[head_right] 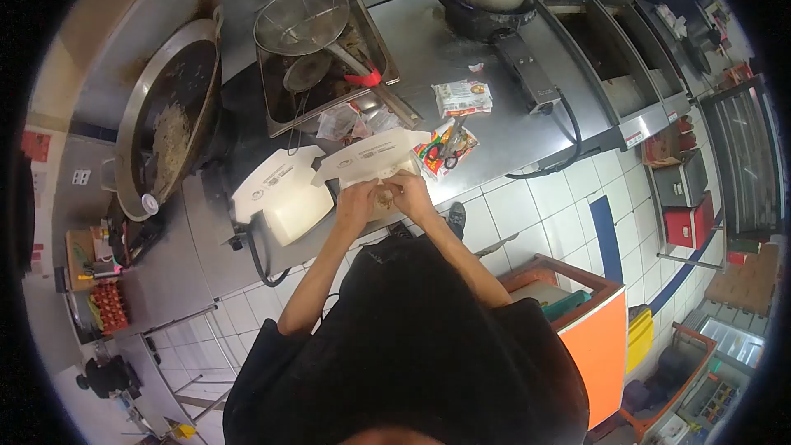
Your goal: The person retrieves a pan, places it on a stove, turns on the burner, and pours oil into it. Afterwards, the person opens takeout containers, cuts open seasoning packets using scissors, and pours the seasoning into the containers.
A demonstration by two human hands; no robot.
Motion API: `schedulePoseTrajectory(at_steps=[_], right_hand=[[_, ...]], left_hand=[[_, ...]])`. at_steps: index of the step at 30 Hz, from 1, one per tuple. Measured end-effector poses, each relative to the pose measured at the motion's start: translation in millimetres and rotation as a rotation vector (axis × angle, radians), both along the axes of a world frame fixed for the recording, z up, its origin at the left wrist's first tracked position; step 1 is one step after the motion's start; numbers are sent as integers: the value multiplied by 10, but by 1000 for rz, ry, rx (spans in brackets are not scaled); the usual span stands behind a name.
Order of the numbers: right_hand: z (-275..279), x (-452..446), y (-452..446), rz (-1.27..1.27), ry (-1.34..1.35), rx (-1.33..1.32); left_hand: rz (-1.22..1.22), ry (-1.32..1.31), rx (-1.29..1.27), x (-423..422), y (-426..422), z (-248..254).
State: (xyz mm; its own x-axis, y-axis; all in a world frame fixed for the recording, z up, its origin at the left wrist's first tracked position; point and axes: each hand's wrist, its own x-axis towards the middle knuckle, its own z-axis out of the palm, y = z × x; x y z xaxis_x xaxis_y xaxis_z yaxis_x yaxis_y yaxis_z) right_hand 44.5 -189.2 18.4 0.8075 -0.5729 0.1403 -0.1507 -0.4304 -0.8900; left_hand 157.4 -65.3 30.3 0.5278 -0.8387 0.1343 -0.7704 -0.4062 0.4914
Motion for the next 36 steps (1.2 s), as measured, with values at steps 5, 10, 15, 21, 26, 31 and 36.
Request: schedulePoseTrajectory(at_steps=[5, 10, 15, 21, 26, 31, 36], right_hand=[[-89, 10, -21, 2, 35, 74], [-12, 65, -51, -4, 63, -29], [107, 55, -45, 8, 63, -96], [65, 60, -74, 10, 100, -64], [40, 88, -62, 13, 199, -116], [166, 87, -50, 24, 136, -152], [75, 112, -76, 37, 208, -160]], left_hand=[[-61, 36, 69, -9, -4, 153], [-47, -71, -128, 17, -59, 150], [-103, 50, -84, 63, -39, 167], [-129, 22, 96, 64, -84, 20], [-110, 12, 13, 18, -79, 100], [-65, 12, -150, 16, -52, 72], [-109, 116, 54, -4, -4, 70]])
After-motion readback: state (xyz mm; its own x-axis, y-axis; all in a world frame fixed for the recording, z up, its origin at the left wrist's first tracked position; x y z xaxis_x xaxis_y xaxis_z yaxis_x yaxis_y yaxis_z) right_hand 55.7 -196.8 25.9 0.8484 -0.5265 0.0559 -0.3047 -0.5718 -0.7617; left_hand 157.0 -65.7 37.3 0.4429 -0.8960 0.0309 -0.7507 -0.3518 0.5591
